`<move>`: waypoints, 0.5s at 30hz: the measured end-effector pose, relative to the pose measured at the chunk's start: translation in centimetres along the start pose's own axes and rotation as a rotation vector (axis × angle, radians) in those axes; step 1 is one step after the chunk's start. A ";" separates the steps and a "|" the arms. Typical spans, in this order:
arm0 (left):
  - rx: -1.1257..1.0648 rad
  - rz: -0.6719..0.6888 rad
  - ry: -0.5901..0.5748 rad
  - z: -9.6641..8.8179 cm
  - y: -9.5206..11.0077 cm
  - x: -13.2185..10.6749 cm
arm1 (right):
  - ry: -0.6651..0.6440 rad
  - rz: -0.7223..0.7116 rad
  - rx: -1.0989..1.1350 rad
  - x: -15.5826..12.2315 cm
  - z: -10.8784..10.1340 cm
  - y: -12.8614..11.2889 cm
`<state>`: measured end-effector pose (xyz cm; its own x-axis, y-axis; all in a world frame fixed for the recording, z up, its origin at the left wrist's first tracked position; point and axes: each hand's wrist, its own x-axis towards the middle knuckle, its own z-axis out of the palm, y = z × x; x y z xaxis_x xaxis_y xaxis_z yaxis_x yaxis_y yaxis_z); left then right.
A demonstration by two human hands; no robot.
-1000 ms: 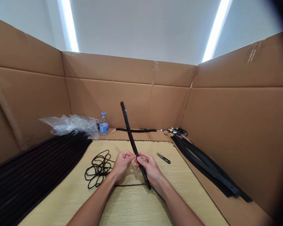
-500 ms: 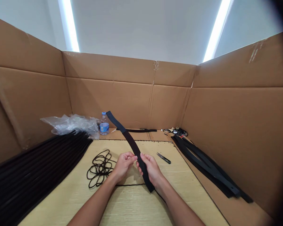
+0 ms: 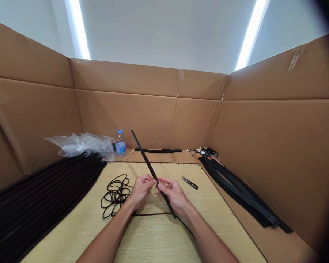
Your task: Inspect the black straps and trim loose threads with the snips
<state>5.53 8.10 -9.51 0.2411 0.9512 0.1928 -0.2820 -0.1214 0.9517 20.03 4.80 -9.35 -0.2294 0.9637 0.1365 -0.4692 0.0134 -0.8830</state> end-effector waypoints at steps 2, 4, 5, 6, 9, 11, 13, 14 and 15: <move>-0.004 -0.011 -0.016 -0.2 -0.1 0.0 | -0.071 0.021 -0.057 -0.2 -0.1 0.1; 0.015 -0.009 -0.039 -0.2 -0.2 0.0 | -0.120 0.031 -0.101 -0.4 -0.1 0.0; 0.022 -0.012 -0.064 -0.2 -0.3 -0.1 | -0.121 0.031 -0.106 -0.5 -0.1 -0.1; 0.019 -0.019 -0.101 -0.1 -0.3 -0.1 | -0.110 0.032 -0.101 -0.6 -0.1 -0.1; -0.016 -0.053 -0.202 0.2 -0.2 -0.4 | -0.104 0.029 -0.095 -0.9 0.0 -0.4; -0.012 -0.054 -0.197 0.4 -0.2 -0.5 | -0.125 0.028 -0.109 -1.0 0.1 -0.5; 0.018 -0.038 -0.156 0.4 -0.3 -0.5 | -0.147 0.036 -0.111 -0.9 0.3 -0.6; 0.028 -0.032 -0.142 0.4 -0.3 -0.4 | -0.149 0.041 -0.100 -0.9 0.4 -0.5; 0.034 -0.028 -0.132 0.4 -0.4 -0.3 | -0.140 0.048 -0.086 -0.8 0.4 -0.5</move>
<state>5.90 7.72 -9.87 0.3694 0.9089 0.1934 -0.2418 -0.1070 0.9644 20.06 3.91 -8.83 -0.3693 0.9173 0.1488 -0.3811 -0.0034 -0.9245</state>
